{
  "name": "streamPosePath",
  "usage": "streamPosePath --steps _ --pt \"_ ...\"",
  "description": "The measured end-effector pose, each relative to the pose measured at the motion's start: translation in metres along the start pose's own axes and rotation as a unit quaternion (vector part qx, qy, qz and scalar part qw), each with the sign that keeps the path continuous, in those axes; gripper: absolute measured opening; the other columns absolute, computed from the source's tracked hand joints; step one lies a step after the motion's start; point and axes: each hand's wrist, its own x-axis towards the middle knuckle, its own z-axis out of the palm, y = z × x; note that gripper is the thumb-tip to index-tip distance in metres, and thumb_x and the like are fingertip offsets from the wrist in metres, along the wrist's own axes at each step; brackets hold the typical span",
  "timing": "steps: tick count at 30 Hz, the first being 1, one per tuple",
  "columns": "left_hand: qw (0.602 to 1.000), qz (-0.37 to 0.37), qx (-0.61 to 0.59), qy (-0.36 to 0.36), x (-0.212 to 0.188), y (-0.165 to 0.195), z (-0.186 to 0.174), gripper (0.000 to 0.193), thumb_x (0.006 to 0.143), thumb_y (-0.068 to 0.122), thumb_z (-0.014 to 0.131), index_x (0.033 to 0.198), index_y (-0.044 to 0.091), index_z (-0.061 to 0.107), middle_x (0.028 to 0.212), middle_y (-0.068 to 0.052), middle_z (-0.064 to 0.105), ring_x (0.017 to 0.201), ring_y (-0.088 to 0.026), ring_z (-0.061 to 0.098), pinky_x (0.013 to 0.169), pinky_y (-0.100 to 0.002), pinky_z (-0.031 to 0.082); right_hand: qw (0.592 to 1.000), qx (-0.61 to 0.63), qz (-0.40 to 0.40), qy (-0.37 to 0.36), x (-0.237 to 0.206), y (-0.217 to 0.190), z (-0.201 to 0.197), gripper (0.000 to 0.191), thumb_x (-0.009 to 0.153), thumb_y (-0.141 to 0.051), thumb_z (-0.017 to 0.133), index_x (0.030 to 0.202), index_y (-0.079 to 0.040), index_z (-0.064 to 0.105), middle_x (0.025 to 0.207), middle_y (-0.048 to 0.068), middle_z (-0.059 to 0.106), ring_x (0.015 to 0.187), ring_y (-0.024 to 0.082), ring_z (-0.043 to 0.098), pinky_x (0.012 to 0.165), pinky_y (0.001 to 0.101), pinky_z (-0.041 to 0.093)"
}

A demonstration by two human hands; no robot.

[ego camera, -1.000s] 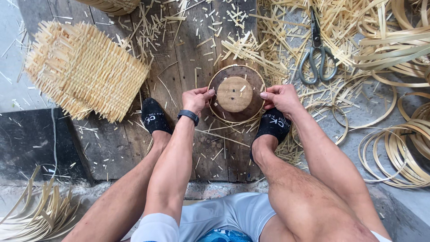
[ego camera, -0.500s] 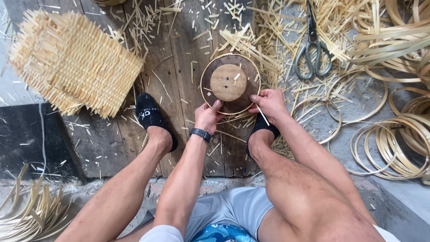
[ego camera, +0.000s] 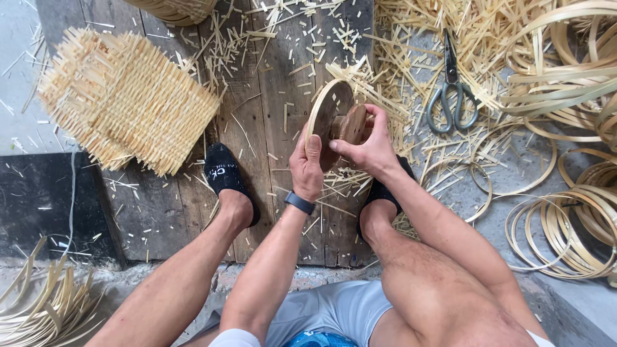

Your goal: The person sits on the floor assembling round woven bamboo sieve lids. They lay a square woven bamboo mat over a round wooden mold, bend a thin bamboo strip into a ring, press the ring around the mat's edge, tuck the protruding mat ends under the ring, and trim the excess ends with scissors, stacking finished sieves nearby.

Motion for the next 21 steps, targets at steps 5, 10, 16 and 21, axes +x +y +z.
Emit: streamPosePath --steps 5,10,16,21 --pt "0.987 -0.132 0.072 0.057 0.015 -0.025 -0.031 0.070 0.105 0.058 0.052 0.134 -0.005 0.064 0.111 -0.011 0.069 0.099 -0.017 0.060 0.085 -0.030 0.052 0.987 0.113 0.088 -0.068 0.000 0.010 -0.031 0.099 0.067 -0.041 0.083 0.147 -0.007 0.035 0.130 0.016 0.057 0.119 0.029 0.061 0.097 0.0474 0.058" --pt "0.949 -0.274 0.083 0.130 0.077 -0.040 -0.110 0.063 0.095 0.058 0.058 0.124 0.003 0.069 0.116 -0.012 0.076 0.107 -0.022 0.073 0.094 -0.036 0.058 0.856 0.486 0.023 -0.175 -0.022 0.035 -0.077 0.082 0.092 -0.052 0.074 0.150 -0.003 0.044 0.132 0.014 0.060 0.124 0.030 0.063 0.107 0.0544 0.055" --pt "0.855 -0.048 0.498 0.137 0.080 -0.038 -0.094 0.057 0.094 0.040 0.070 0.138 0.004 0.063 0.141 -0.020 0.058 0.137 -0.032 0.049 0.116 -0.048 0.042 0.841 0.516 0.053 -0.155 -0.044 0.078 -0.087 0.081 0.089 -0.056 0.074 0.146 -0.003 0.051 0.133 0.021 0.064 0.112 0.039 0.067 0.085 0.0578 0.060" --pt "0.772 0.155 0.608 -0.101 0.032 -0.049 -0.026 0.059 0.077 0.030 0.078 0.125 -0.003 0.066 0.147 -0.027 0.050 0.140 -0.042 0.040 0.116 -0.055 0.030 0.838 0.514 0.080 -0.164 -0.041 0.127 -0.081 0.083 0.084 -0.055 0.079 0.144 -0.003 0.052 0.131 0.017 0.065 0.114 0.035 0.069 0.090 0.0561 0.061"
